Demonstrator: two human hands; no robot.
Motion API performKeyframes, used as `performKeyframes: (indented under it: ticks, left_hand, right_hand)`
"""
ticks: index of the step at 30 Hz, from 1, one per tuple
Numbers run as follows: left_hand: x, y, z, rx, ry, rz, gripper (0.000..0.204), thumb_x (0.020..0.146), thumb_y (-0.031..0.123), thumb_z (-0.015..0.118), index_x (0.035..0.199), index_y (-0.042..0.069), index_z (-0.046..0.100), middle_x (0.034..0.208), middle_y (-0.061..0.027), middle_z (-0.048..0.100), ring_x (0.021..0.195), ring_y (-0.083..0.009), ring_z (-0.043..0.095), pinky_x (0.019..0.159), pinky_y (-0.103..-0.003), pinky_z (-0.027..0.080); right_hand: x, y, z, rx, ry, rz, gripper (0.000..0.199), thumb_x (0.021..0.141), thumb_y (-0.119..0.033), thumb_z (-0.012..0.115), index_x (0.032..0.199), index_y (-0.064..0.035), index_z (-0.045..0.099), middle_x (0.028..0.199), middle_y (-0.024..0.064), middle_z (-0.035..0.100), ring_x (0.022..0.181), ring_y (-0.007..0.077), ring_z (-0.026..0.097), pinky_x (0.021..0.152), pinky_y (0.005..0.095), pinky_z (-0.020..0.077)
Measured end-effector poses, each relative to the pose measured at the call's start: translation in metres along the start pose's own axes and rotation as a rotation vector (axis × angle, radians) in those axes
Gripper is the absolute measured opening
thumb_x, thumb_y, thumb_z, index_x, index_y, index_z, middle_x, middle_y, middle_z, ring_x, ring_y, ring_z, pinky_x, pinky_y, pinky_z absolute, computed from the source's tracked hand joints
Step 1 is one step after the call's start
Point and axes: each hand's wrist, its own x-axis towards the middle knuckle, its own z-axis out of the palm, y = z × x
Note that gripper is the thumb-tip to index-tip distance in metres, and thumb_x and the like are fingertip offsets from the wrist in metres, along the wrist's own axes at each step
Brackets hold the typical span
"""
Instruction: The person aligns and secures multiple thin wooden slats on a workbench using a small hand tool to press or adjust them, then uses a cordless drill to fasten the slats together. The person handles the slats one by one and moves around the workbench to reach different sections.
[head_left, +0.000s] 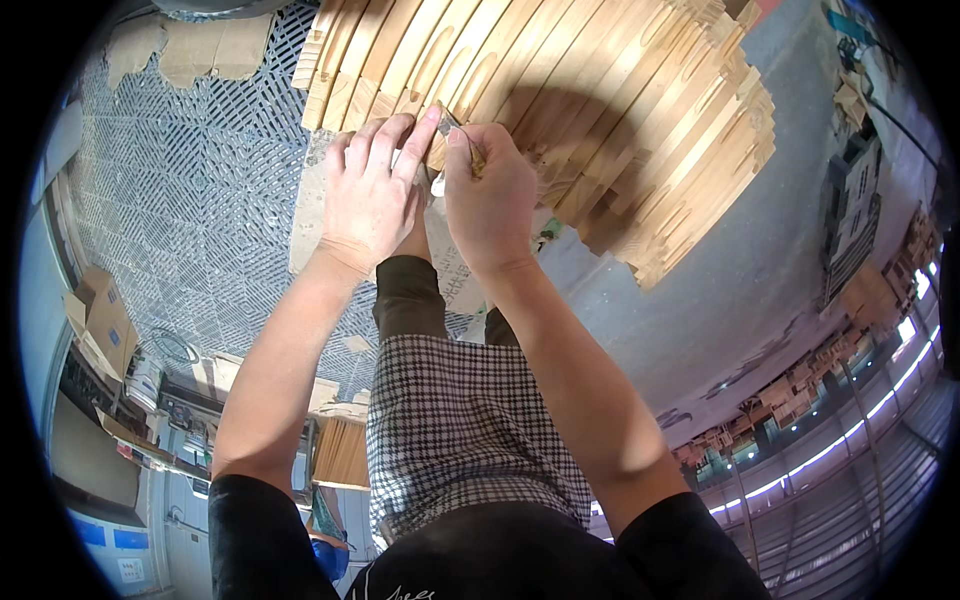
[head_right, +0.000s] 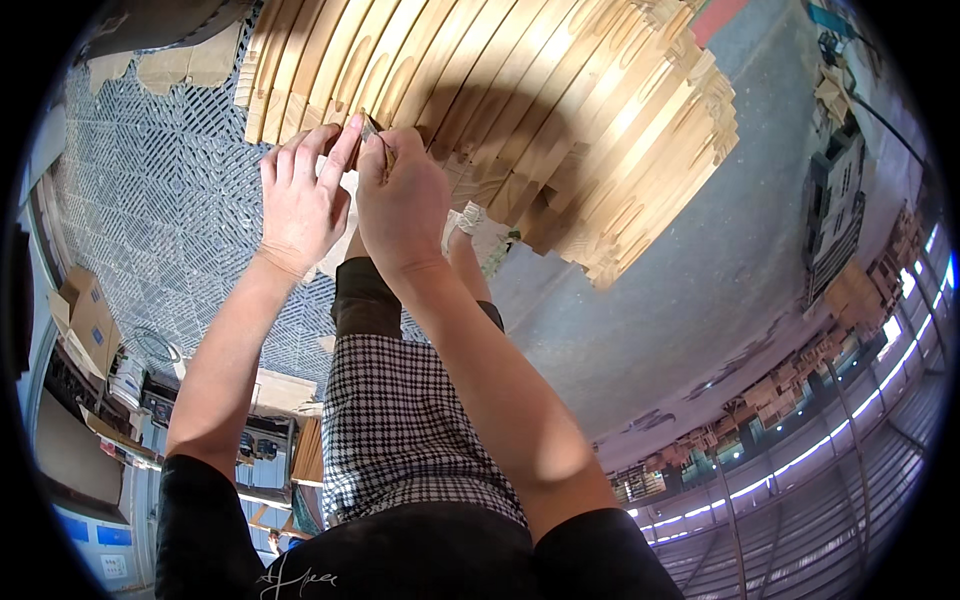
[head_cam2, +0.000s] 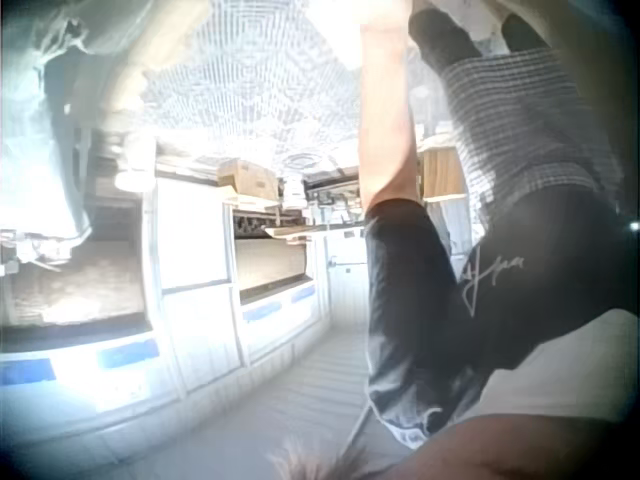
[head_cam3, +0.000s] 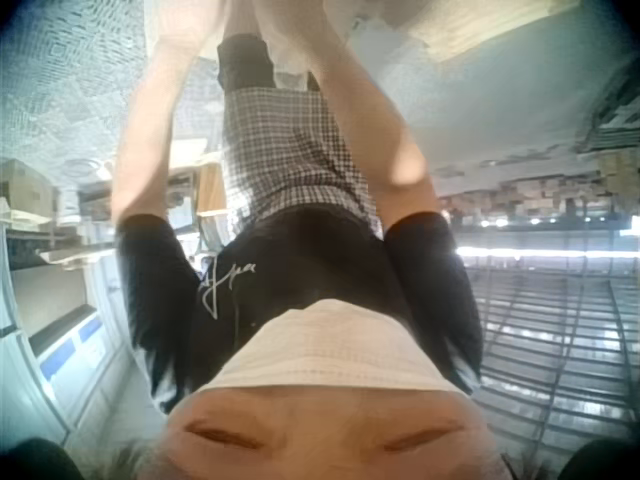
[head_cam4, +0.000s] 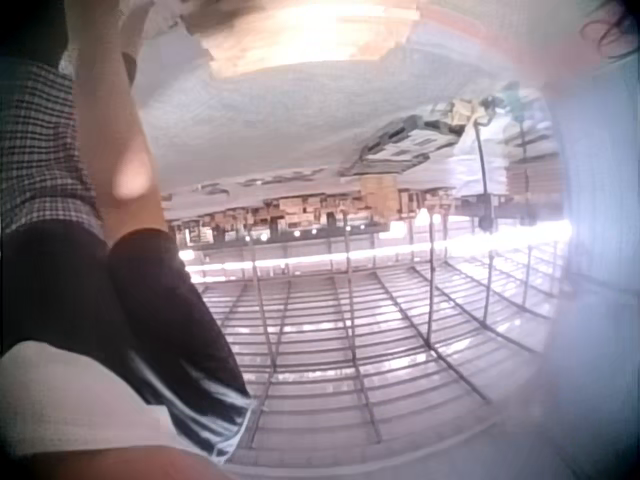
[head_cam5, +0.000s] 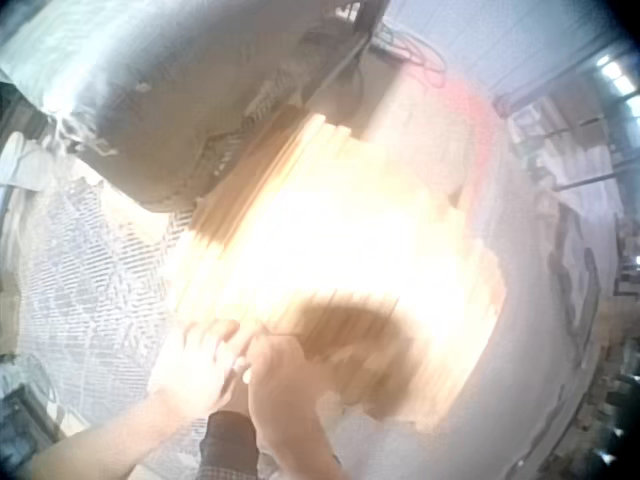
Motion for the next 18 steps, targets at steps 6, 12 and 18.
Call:
performKeyframes:
  ticks: [6, 12, 18]
  left_hand:
    - [0.003, 0.006, 0.002, 0.218, -0.028, 0.01, 0.081, 0.084, 0.031, 0.067, 0.157, 0.013, 0.036, 0.131, -0.0046, 0.051, 0.123, -0.0213, 0.048, 0.102, -0.042, 0.037]
    - [0.006, -0.001, -0.003, 0.273, -0.083, 0.063, 0.082, 0.084, 0.018, 0.063, 0.16, 0.016, 0.031, 0.134, -0.0052, 0.049, 0.123, -0.0211, 0.047, 0.101, -0.041, 0.038]
    - [0.016, -0.021, -0.019, 0.487, -0.159, 0.244, 0.08, 0.092, 0.018, 0.056, 0.163, 0.016, 0.021, 0.138, -0.0053, 0.047, 0.128, -0.0211, 0.046, 0.107, -0.044, 0.037]
  right_hand:
    - [-0.005, -0.006, -0.005, 0.033, -0.007, 0.022, 0.021, 0.099, -0.02, 0.06, 0.1, 0.0001, 0.063, 0.079, 0.0188, 0.069, 0.075, 0.0356, 0.069, 0.07, 0.0427, 0.0528]
    - [-0.008, -0.01, -0.007, 0.116, -0.01, 0.063, 0.02, 0.098, -0.019, 0.061, 0.097, 0.0008, 0.063, 0.08, 0.0178, 0.07, 0.075, 0.0335, 0.07, 0.071, 0.0401, 0.0539]
    - [0.003, -0.013, -0.019, 0.054, -0.075, 0.078, 0.021, 0.098, -0.018, 0.062, 0.097, 0.0024, 0.064, 0.078, 0.0141, 0.069, 0.064, 0.0231, 0.067, 0.062, 0.0342, 0.0522]
